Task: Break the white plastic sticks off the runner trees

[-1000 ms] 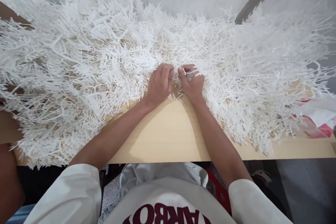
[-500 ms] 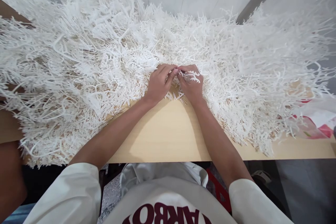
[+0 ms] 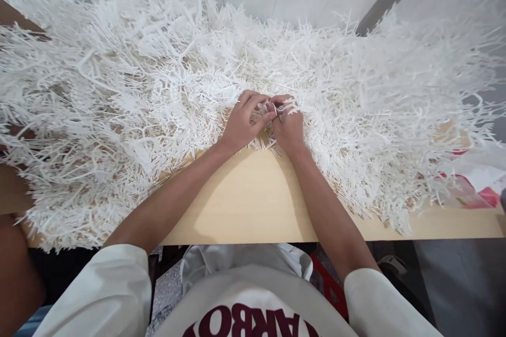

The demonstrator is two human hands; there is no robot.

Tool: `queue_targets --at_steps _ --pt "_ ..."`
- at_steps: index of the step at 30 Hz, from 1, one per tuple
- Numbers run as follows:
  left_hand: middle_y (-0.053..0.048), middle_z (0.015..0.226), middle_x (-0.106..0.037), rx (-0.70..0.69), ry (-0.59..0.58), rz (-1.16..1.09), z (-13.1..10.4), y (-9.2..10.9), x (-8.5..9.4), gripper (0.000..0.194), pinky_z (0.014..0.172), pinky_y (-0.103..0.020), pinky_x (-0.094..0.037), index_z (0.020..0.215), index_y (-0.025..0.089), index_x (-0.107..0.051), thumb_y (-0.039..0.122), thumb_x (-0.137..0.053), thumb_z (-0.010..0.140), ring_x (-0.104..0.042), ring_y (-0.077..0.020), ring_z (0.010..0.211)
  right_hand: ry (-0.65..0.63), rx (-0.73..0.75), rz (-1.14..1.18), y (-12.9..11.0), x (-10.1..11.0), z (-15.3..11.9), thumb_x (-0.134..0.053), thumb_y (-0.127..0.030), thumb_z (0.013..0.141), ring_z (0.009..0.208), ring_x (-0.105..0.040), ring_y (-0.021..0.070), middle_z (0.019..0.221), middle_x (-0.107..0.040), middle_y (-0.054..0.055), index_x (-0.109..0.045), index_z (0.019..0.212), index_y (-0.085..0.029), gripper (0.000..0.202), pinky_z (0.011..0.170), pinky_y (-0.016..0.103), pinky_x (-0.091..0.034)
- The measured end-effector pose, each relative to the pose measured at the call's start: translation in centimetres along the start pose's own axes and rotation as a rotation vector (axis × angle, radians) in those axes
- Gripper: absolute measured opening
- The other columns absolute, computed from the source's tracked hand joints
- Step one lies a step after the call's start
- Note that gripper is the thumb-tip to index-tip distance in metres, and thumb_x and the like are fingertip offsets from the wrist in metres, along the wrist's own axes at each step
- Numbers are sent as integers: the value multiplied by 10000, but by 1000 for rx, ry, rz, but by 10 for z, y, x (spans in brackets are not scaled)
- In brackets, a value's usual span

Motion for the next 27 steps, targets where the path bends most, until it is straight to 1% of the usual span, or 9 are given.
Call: queue_targets --at_steps 2,5,7,9,11,15,20,24,27 --pt "-52 1021 -644 26 3 -10 1 -4 0 414 759 -301 -510 1043 240 -651 607 -527 898 -624 -154 887 -32 9 -12 1 -3 0 -410 -436 998 999 -620 218 1005 -662 72 -601 1018 -235 278 869 424 -537" --pt "-29 873 -656 59 39 -42 1 -9 4 347 734 -292 -494 907 235 -668 560 -548 907 -615 -145 824 -74 43 -16 -2 -6 0 -401 -430 1003 1015 -608 225 1009 -661 71 -609 1009 -248 277 897 440 -534" --pt "-26 830 -657 52 63 -64 1 -7 7 324 732 -297 -487 831 227 -653 522 -553 919 -609 -149 816 -89 62 -14 -5 -6 0 -410 -431 999 1024 -606 223 1024 -661 67 -610 1018 -255 267 908 439 -534" --pt "-28 823 -662 44 79 -75 1 -4 10 316 724 -302 -481 794 226 -636 483 -530 944 -603 -150 806 -102 75 -18 -8 -7 -1 -418 -429 996 1012 -605 219 1024 -658 59 -609 1027 -262 256 904 434 -535" --pt "-28 816 -665 48 92 -74 0 -3 12 317 699 -301 -477 787 226 -626 472 -516 954 -598 -148 785 -126 104 -32 -12 -8 -2 -417 -401 996 979 -600 217 994 -654 49 -609 1013 -270 234 892 435 -530" --pt "-25 791 -664 57 116 -91 -2 -3 15 346 679 -295 -473 771 216 -611 497 -515 949 -599 -142 754 -154 187 -44 -19 -8 -5 -430 -285 980 957 -588 214 962 -650 27 -613 1007 -279 185 889 427 -500" --pt "-16 770 -669 79 155 -130 -3 -6 19 374 684 -292 -478 766 216 -610 533 -513 939 -593 -132 724 -155 243 -62 -27 -7 -6 -420 -162 924 958 -578 202 966 -661 16 -631 1038 -277 265 853 386 -465" --pt "-9 767 -664 102 186 -90 -5 -7 22 380 694 -288 -485 777 218 -598 543 -494 945 -592 -129 721 -171 254 -95 -31 -8 -5 -428 -132 898 936 -574 198 951 -674 16 -649 1051 -278 306 849 374 -449" --pt "-10 783 -666 109 200 -82 -7 -9 22 376 707 -280 -498 799 218 -597 541 -479 952 -607 -128 742 -183 264 -103 -33 -10 -6 -446 -147 907 915 -585 197 953 -687 19 -661 1039 -276 283 845 375 -446"
Point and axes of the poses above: each hand's wrist, its own z-axis towards the middle knuckle, its own x-axis out of the back of the hand, y = z × x, the point moved 8 cm from there along z, towards the middle knuckle
